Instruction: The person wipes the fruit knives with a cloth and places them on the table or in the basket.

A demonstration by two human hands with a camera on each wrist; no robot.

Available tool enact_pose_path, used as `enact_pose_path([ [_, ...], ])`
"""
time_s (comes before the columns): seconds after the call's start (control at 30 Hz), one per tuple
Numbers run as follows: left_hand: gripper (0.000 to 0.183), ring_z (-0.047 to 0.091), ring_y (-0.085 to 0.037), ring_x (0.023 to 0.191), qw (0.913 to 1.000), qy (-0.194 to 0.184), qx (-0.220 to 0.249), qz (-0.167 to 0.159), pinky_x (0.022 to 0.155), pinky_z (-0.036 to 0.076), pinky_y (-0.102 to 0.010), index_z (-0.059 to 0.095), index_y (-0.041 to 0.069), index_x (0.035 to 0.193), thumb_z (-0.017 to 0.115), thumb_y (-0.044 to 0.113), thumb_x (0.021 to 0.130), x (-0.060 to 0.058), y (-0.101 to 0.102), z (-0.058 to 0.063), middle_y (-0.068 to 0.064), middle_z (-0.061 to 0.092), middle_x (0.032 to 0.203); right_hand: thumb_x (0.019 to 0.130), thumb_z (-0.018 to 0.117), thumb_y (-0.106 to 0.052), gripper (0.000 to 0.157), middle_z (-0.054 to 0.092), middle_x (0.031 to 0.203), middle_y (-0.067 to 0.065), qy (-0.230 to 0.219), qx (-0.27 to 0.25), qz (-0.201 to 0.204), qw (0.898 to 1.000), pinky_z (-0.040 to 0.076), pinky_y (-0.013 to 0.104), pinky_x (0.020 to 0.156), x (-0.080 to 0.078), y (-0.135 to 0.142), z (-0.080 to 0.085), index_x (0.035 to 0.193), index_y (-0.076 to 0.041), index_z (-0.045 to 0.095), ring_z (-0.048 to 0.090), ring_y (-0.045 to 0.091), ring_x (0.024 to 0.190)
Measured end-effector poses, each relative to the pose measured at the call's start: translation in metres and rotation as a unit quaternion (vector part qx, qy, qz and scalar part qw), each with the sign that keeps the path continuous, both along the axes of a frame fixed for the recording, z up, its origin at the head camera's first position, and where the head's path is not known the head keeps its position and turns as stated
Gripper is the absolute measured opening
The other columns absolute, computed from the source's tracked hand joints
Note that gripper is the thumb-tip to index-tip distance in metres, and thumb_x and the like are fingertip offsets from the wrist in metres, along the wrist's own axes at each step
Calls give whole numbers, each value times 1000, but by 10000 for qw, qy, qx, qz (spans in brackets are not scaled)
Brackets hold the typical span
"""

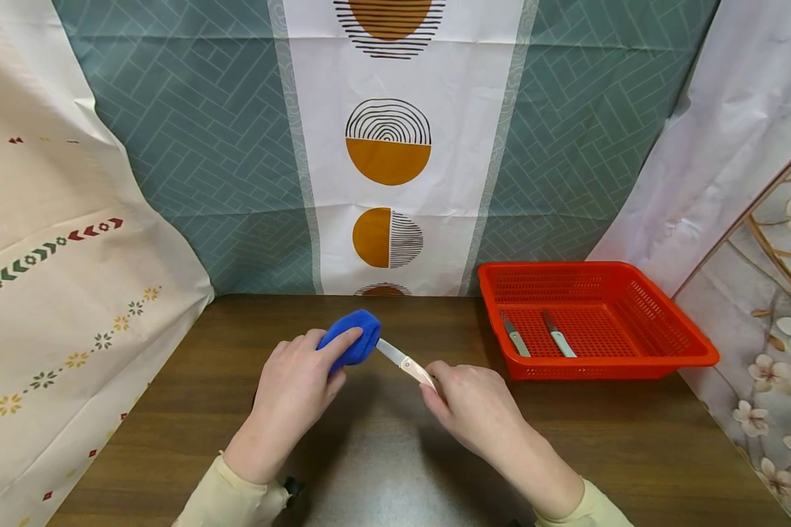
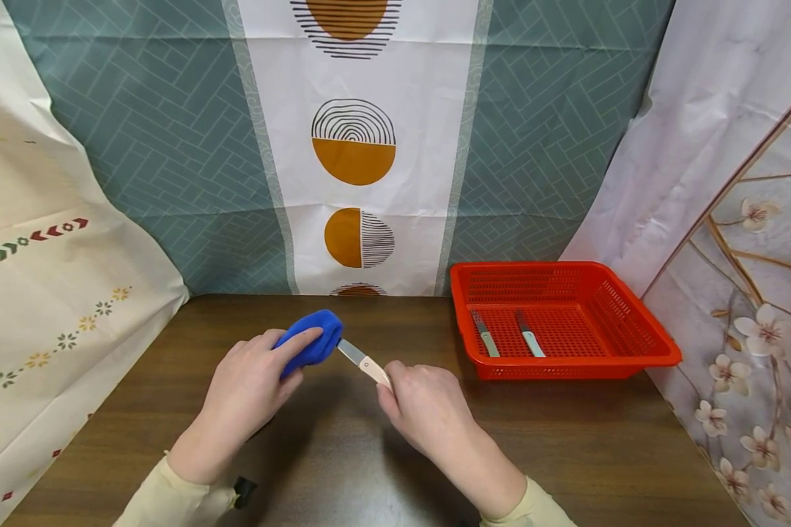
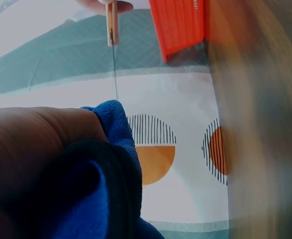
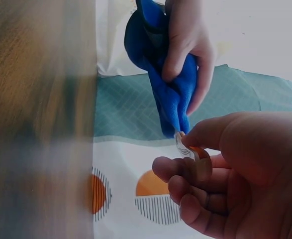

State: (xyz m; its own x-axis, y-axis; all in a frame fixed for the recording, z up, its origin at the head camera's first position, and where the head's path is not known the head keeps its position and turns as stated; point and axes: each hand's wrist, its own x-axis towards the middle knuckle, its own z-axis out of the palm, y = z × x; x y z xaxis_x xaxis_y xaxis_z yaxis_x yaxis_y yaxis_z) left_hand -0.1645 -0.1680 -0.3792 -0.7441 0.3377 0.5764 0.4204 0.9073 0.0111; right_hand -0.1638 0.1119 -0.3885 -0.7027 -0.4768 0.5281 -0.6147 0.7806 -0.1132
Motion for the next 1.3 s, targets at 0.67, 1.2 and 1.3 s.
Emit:
enact_pose_path([
  [0.67, 60, 73, -36, 93, 9998, 141, 117, 42, 77, 59, -50, 74, 22, 143, 91, 12, 87, 2, -7, 7, -18, 75, 113, 95, 84, -20, 12, 49, 59, -10, -108, 75, -34, 9999, 37, 32, 46, 0, 1, -1, 98, -13, 75, 46, 13, 50],
  [1.2, 68, 72, -31, 90, 9964, 159, -146, -819, 78, 57, -45, 72, 30, 144, 97, 17, 82, 22, 35, 2, -11, 75, 114, 98, 82, -23, 20, 41, 59, -12, -245, 137, -55, 9996, 34, 29, 47, 0, 0, 1, 88, -15, 67, 41, 10, 51],
  [1.3, 67, 72, -30, 90, 9956, 243, -186, -886, 78, 58, -45, 72, 29, 143, 96, 16, 81, 24, 38, 1, -11, 75, 113, 99, 81, -24, 26, 41, 59, -11, -333, 208, -108, 9992, 35, 29, 48, 0, 0, 3, 83, -16, 62, 42, 11, 51],
])
